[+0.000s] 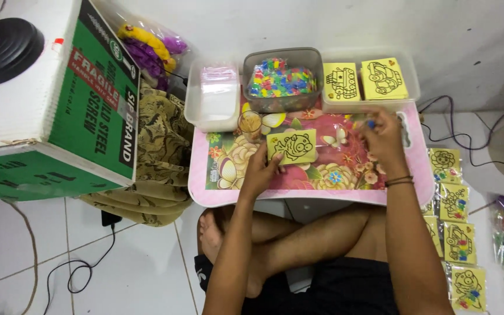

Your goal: Assembling sand art kits by peeling stickers and applying them to cards, then organizing them into sets.

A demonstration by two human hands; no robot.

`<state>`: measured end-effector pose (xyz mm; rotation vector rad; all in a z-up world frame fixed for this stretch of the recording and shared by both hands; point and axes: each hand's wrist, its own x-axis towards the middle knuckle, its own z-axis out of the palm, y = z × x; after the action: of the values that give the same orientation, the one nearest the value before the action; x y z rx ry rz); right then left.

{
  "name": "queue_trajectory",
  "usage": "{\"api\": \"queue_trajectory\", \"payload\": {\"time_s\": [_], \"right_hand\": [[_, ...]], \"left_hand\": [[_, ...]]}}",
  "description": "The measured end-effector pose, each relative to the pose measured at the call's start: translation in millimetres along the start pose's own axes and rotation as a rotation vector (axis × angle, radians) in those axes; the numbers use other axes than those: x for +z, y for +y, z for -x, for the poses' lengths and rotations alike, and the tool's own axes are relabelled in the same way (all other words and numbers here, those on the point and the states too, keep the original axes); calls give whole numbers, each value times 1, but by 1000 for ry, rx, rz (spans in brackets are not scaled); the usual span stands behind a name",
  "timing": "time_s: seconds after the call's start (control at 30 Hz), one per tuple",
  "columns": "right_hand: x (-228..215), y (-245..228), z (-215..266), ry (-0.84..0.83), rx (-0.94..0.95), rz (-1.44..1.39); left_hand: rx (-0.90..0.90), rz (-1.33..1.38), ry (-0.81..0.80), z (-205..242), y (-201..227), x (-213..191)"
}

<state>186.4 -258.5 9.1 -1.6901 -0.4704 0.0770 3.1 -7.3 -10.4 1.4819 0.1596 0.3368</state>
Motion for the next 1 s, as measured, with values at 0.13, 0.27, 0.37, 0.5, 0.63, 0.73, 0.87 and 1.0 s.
{"api": "queue_trajectory", "payload": {"time_s": [0.13,0.27,0.37,0.5,0.63,0.73,0.87,1.0], "right_hand": [[8,19,20,-121,84,-99],[22,17,25,-144,106,-296],[32,15,21,-152,138,-316],[36,18,14,-215,155,-321],[48,24,10,-198,140,-312],[54,32,5,-148,97,-305],[67,45,-1,-171,54,-239],[73,19,-1,-209,-140,19]], "left_hand": [[-9,9,12,-1,-4,0],[-3,16,11,-3,-13,-1],[10,7,-3,-3,-10,-1],[23,14,-16,-2,-9,-3],[14,9,-13,-2,-3,-4],[17,19,-12,-2,1,-3],[16,7,-26,-2,5,-4],[-7,-18,-59,-1,13,-3]]}}
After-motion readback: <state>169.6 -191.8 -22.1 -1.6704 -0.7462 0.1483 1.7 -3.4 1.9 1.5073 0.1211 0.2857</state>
